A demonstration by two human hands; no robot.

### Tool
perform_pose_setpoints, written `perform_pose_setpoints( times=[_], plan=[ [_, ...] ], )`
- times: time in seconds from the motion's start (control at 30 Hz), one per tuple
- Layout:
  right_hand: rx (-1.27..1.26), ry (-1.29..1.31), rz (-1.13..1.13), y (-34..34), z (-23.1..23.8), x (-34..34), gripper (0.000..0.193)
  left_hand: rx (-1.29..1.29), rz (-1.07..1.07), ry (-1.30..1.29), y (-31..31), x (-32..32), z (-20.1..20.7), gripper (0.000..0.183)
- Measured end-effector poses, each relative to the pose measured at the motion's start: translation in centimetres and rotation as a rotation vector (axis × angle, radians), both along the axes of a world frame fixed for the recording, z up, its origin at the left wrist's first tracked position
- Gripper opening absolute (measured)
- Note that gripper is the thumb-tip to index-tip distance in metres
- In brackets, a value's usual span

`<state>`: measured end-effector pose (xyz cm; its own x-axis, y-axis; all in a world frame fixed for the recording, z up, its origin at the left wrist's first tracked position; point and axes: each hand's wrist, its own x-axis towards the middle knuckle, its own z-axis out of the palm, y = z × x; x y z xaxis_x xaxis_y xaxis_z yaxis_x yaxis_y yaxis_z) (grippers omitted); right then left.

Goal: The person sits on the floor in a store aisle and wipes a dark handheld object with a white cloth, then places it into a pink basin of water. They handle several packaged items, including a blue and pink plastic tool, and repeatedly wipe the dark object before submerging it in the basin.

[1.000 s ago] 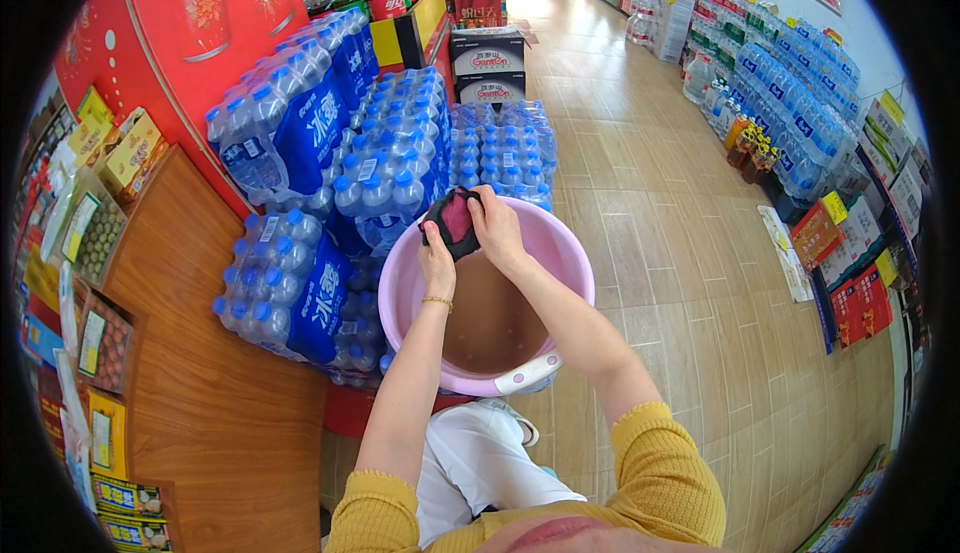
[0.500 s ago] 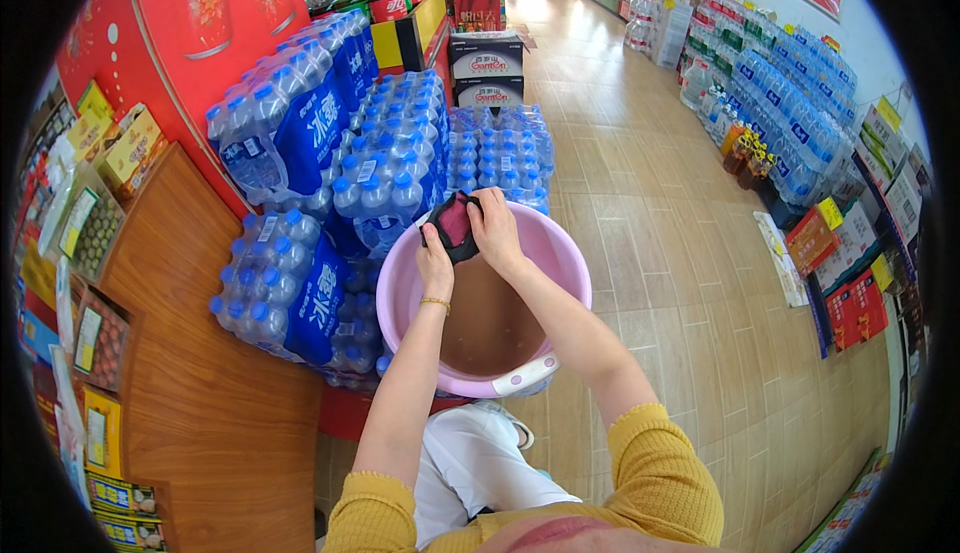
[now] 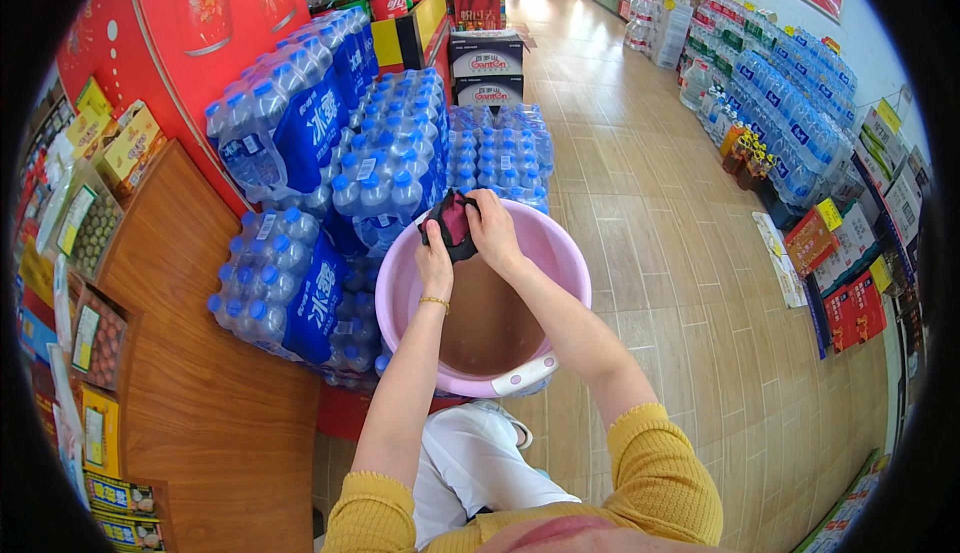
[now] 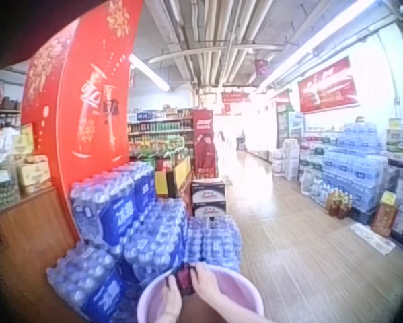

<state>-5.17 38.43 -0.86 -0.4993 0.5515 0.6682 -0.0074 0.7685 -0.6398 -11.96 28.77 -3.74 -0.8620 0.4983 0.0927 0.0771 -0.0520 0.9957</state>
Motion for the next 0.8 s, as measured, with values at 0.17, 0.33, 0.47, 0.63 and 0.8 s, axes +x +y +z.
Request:
perform_pose_setpoints(
  times=[0.17, 0.33, 0.47, 0.63, 0.8],
  plan=[
    [0.024, -0.004, -0.005, 0.10, -0.20, -0.11, 0.014, 0.150, 0.070, 0.039, 0.64, 0.02, -0.48, 0.037],
    [0.023, 0.028, 0.062, -0.02, -0.26, -0.15, 0.016, 0.093, 0.065, 0.149, 0.66, -0.02, -0.54, 0.044],
    [0.022, -0.005, 0.048, 0.12, -0.29, -0.04, 0.017, 0.025, -0.005, 0.176, 0.73, 0.17, -0.25, 0.049],
    [0.007, -0.003, 0.044, 0.09, -0.03, 0.12, 0.017, -0.024, -0.093, 0.193, 0.72, 0.18, -0.45, 0.055],
    [-0.004, 0.012, 0.047, 0.39, 0.06, 0.29, 0.016, 0.025, -0.160, 0.256, 0.72, 0.45, -0.09, 0.057]
  ],
)
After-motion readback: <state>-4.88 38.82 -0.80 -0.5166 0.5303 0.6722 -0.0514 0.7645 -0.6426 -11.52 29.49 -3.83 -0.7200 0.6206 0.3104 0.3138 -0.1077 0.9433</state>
